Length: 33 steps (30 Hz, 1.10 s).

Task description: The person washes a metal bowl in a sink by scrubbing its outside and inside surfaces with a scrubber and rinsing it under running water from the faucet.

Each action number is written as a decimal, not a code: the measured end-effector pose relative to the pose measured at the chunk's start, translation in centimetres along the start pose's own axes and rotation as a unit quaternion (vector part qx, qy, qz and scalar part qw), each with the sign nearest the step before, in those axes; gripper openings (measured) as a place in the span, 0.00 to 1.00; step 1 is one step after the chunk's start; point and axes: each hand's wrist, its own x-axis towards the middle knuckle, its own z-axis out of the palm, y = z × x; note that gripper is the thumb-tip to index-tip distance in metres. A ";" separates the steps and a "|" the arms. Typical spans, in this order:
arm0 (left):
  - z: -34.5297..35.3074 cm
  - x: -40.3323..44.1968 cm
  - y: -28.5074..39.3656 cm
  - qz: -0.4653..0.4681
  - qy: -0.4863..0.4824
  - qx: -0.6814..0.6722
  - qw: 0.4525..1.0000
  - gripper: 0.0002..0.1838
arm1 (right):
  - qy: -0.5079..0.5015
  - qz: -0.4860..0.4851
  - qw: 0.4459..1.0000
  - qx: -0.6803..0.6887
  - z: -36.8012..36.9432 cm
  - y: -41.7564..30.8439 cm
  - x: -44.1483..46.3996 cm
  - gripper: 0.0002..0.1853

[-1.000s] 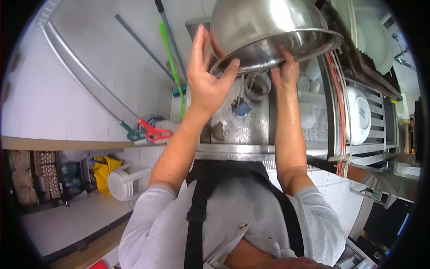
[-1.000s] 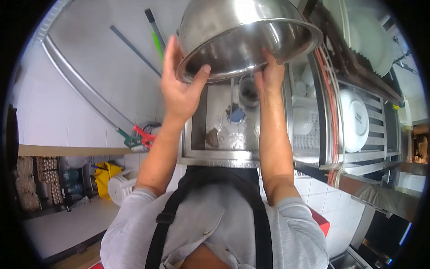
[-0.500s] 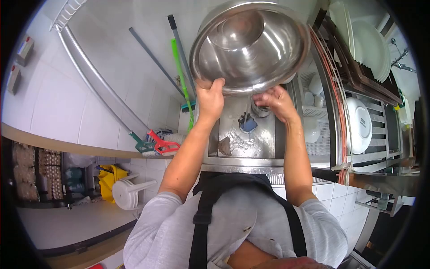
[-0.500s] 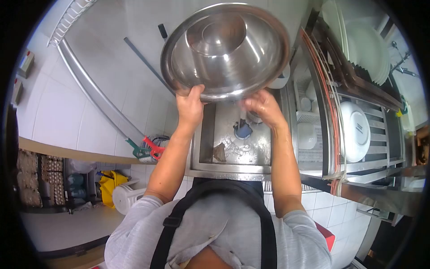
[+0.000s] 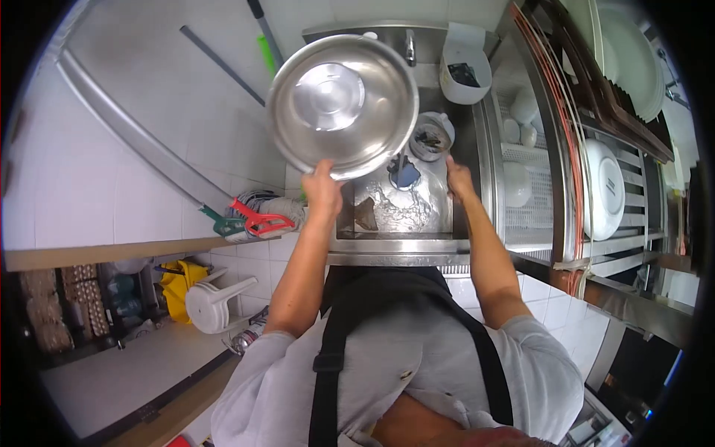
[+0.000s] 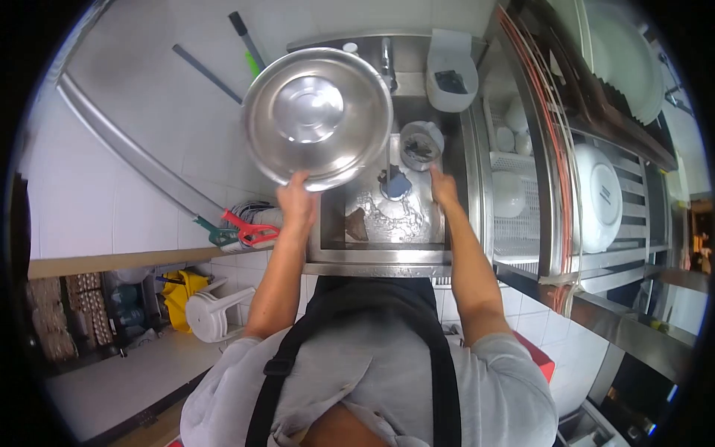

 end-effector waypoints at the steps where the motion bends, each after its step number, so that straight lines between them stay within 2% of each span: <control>1: -1.7 0.3 -0.4 -0.006 0.035 0.041 0.999 0.09 | -0.013 -0.014 1.000 -0.018 -1.1 -1.7 -0.2 0.27; 2: -3.5 0.9 -1.0 -0.010 0.070 0.081 0.994 0.09 | -0.027 -0.029 0.999 -0.036 -2.2 -3.9 -0.5 0.25; 5: -6.7 -0.2 -1.1 0.023 0.090 0.083 0.992 0.09 | 0.112 -0.216 0.958 -0.154 -2.8 -4.2 4.1 0.19; 6: -7.3 -1.1 -0.7 0.028 0.080 0.061 0.994 0.09 | 0.084 -0.211 0.963 -0.145 -3.1 -5.0 5.3 0.16; 8: -9.7 -1.4 -1.5 0.060 0.134 0.101 0.984 0.09 | 0.023 -0.201 0.971 -0.129 -4.2 -8.0 6.2 0.11; 9: -11.5 -1.6 -1.6 0.040 0.124 0.129 0.983 0.07 | -0.066 -0.128 0.980 -0.135 -4.9 -10.6 4.8 0.09; 10: -12.7 -1.9 -1.7 0.022 0.112 0.155 0.981 0.06 | -0.024 -0.179 0.973 -0.140 -5.4 -12.7 3.7 0.08; 12: -12.6 -3.5 -0.8 0.046 0.105 0.159 0.981 0.05 | 0.056 -0.279 0.947 -0.148 -6.2 -16.6 2.2 0.08; 14: -12.7 -4.2 -0.5 0.055 0.104 0.153 0.981 0.04 | 0.215 -0.321 0.916 -0.105 -8.3 -21.4 1.2 0.08; 16: -13.4 -4.8 -0.4 0.056 0.100 0.137 0.984 0.05 | 0.236 -0.354 0.899 -0.101 -9.8 -23.5 4.8 0.08; 18: -12.2 -5.1 0.5 0.055 0.111 0.137 0.983 0.07 | 0.193 -0.337 0.899 -0.201 -10.4 -23.6 11.4 0.09; 20: -12.5 -4.9 0.6 0.051 0.106 0.160 0.980 0.07 | 0.147 -0.303 0.843 -0.421 -9.9 -23.7 16.4 0.13; 21: -12.5 -4.6 0.4 0.033 0.110 0.150 0.982 0.07 | 0.139 -0.269 0.846 -0.439 -9.3 -24.0 18.1 0.15; 23: -12.7 -4.3 -0.1 -0.005 0.122 0.139 0.983 0.07 | 0.116 -0.198 0.850 -0.474 -7.9 -23.5 19.9 0.19; 26: -11.3 -4.3 -0.8 0.007 0.121 0.123 0.985 0.08 | 0.135 -0.186 0.855 -0.466 -7.3 -23.3 20.7 0.22; 29: -10.8 -4.2 -1.7 -0.019 0.112 0.158 0.981 0.08 | 0.146 -0.240 0.825 -0.490 -7.7 -23.7 19.2 0.16; 30: -11.1 -4.5 -1.7 -0.035 0.106 0.177 0.978 0.08 | 0.152 -0.236 0.831 -0.480 -7.7 -23.4 19.4 0.17; 32: -10.2 -4.5 -1.9 0.001 0.084 0.218 0.972 0.11 | 0.166 -0.228 0.842 -0.460 -7.8 -22.8 20.6 0.18; 33: -10.0 -4.5 -1.9 0.004 0.077 0.246 0.966 0.11 | 0.194 -0.231 0.858 -0.416 -7.9 -24.1 18.4 0.14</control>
